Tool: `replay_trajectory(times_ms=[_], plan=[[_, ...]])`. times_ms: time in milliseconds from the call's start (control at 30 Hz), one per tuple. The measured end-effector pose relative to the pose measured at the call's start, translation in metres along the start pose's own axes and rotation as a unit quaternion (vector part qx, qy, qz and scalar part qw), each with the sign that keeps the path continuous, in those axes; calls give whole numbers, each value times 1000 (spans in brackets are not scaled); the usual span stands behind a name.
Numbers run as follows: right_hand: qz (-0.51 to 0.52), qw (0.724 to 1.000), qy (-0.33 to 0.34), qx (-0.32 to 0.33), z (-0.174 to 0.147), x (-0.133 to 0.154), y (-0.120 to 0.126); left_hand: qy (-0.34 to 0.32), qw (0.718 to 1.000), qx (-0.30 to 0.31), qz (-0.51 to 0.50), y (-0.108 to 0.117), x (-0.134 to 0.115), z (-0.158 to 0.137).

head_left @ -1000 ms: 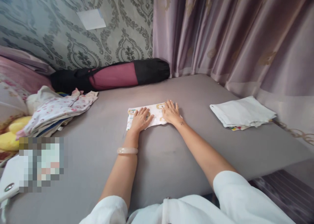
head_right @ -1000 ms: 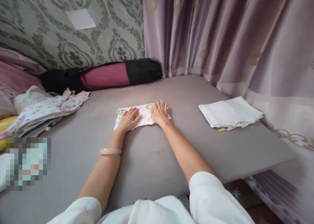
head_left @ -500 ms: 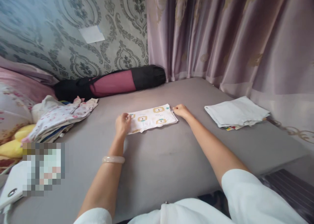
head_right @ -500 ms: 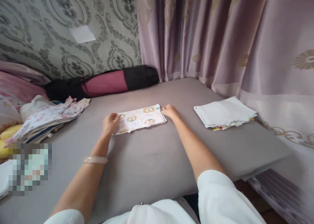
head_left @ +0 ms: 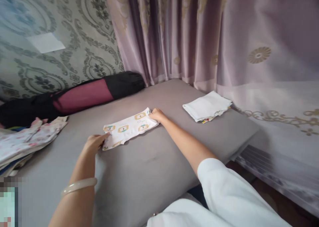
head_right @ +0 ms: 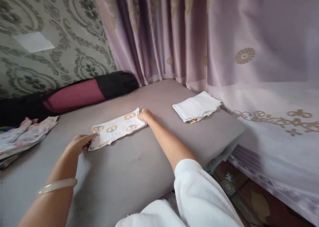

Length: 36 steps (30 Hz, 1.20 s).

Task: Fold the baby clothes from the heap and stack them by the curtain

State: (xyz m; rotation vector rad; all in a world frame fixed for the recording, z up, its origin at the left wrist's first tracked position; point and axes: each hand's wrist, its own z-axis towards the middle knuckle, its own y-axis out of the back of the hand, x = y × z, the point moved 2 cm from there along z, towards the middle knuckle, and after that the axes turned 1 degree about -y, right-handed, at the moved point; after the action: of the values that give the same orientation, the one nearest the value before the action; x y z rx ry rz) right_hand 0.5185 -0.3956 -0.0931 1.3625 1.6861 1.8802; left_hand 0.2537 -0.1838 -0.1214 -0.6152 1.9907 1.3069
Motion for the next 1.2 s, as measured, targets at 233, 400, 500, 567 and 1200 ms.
replay_trajectory(times_ms=[233,400,500,567,1200], plan=[[48,998,-4,46,-9,-9,10,-28,999,0,24,7,-38,-21],[75,996,34,20,-18,-25,42,-109,993,2,48,11,-85,-46],[80,996,31,-20,-23,-51,79,-141,988,60,17,-5,-113,-66],[81,995,20,-52,-27,-74,109,-169,981,85,-36,-25,-133,-80],[9,928,-268,-257,-51,-256,253,-105,888,329,-304,-279,-233,-229]])
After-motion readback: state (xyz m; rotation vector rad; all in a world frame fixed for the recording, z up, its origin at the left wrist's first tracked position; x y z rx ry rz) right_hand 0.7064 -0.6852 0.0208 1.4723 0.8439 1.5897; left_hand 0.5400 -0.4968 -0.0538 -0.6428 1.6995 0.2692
